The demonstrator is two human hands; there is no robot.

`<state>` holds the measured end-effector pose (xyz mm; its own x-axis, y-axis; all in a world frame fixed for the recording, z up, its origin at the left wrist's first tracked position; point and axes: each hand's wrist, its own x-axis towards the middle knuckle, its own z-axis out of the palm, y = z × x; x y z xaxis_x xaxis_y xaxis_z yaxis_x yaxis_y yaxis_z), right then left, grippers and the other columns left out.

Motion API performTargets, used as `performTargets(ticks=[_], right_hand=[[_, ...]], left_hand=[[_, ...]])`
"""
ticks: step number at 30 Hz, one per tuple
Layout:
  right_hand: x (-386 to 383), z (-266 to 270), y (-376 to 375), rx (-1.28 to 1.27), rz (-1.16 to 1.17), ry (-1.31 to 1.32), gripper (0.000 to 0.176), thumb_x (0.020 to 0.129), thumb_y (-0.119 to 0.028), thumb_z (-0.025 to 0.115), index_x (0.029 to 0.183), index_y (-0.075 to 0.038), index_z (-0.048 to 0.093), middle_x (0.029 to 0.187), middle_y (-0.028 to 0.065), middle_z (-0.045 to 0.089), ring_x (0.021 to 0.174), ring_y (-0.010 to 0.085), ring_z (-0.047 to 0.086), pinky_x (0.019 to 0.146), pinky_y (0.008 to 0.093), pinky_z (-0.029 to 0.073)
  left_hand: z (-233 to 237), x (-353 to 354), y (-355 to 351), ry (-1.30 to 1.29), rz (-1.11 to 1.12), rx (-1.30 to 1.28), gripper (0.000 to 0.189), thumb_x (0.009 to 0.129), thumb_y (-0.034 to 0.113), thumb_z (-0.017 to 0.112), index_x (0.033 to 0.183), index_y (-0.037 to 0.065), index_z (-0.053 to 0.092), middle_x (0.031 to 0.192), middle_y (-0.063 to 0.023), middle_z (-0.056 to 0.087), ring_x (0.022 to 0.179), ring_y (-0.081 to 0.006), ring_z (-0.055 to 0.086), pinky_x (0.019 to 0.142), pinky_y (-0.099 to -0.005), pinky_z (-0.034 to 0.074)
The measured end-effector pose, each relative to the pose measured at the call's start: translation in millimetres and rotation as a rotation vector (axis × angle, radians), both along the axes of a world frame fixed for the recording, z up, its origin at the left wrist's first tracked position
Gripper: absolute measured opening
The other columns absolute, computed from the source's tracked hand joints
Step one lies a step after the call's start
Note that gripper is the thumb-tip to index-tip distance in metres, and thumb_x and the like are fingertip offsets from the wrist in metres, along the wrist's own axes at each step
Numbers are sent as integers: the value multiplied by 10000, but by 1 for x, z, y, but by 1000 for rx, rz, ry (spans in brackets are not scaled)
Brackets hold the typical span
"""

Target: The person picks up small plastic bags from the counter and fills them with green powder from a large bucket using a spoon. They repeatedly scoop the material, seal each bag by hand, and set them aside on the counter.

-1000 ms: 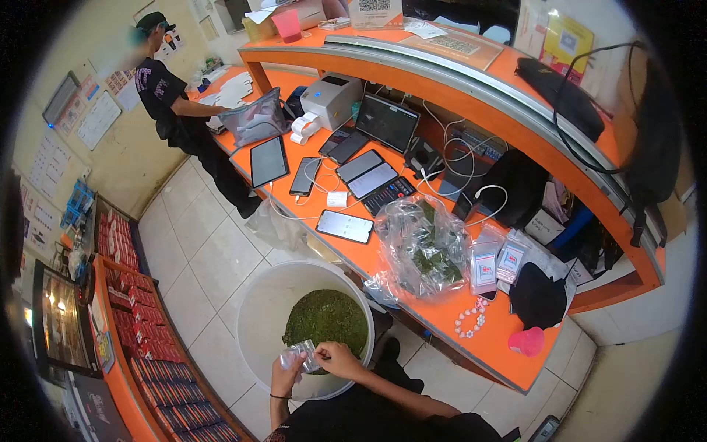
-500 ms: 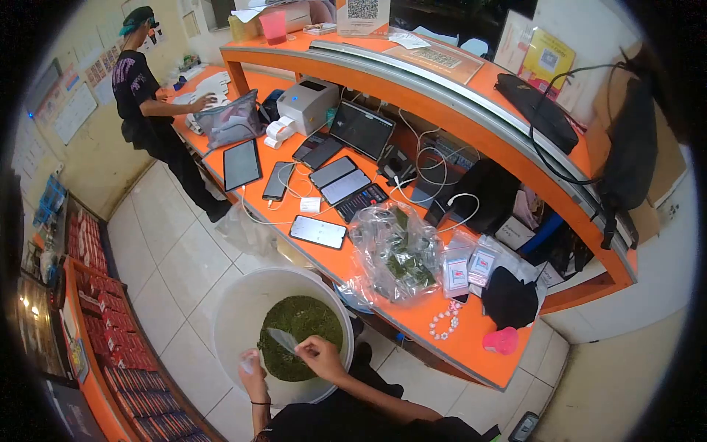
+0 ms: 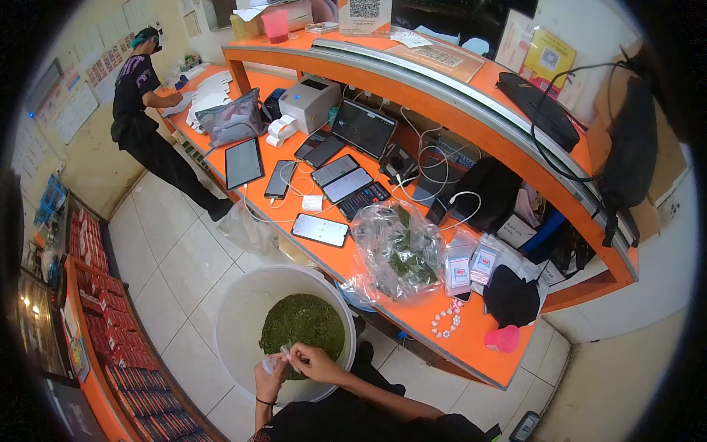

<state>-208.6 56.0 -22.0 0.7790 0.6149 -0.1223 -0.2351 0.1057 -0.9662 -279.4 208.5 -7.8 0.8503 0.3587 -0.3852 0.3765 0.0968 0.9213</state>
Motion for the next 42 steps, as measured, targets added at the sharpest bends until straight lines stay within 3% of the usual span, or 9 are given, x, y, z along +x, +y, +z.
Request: performTargets(ticks=[2,5,12,18,21,27,29,32,42], right_hand=[[-3,-5,0,-290,46,-319,109,939,-134,580,909,-28,577,801,122,618,707,194,603,659,321,476],[-1,-3,2,-244,-38,-411,157,890,-89,595,864,15,481,751,192,542,671,374,566,623,411,454],[-3,-9,7,-268,-59,-598,177,876,-104,602,829,1,468,735,179,532,676,403,566,615,458,451],[-9,9,9,-388,-46,-530,204,835,-113,632,861,-14,456,757,181,565,705,400,601,627,447,476],[-1,23,9,-394,-18,-362,250,832,-95,628,985,-27,441,751,173,566,696,382,616,622,449,482],[1,19,8,-277,-74,-348,317,855,-94,626,1118,-57,453,808,155,615,741,319,662,631,403,498],[8,34,6,-302,-199,-342,359,818,-26,627,1106,-58,414,696,133,503,617,297,597,578,390,473],[6,32,10,-289,-218,-413,359,818,-6,620,1113,-57,421,674,116,495,601,257,592,569,361,464],[13,27,5,-111,-110,-193,262,887,-55,600,1105,-52,455,770,55,560,722,66,555,609,252,440]], left_hand=[[-15,-1,-1,-150,-82,380,170,893,145,696,895,-24,702,695,11,623,583,-53,515,515,-238,422],[-7,1,-5,-98,-111,426,123,863,96,701,898,-22,707,715,-18,661,641,-71,558,593,-259,475],[3,2,-4,-137,-178,720,141,807,111,712,868,-14,694,674,-125,668,596,-132,620,566,-294,485],[11,7,-12,-37,-12,834,160,825,104,687,745,-13,613,654,-116,655,601,-153,631,574,-305,490],[2,6,-14,-160,82,569,131,817,58,681,753,0,583,680,-82,647,626,-123,606,593,-294,483],[-8,7,-5,-60,86,411,115,778,-17,667,829,3,566,806,-86,640,703,-138,582,644,-275,471],[16,13,-7,-231,24,803,194,735,-2,700,902,3,602,920,-125,652,814,-222,632,740,-318,496],[29,21,-13,-488,-162,782,370,691,32,735,1044,15,626,1062,-162,648,979,-297,644,860,-360,498],[32,13,2,-407,-297,691,571,724,164,815,1236,68,580,1166,-154,646,1008,-289,657,874,-357,526]])
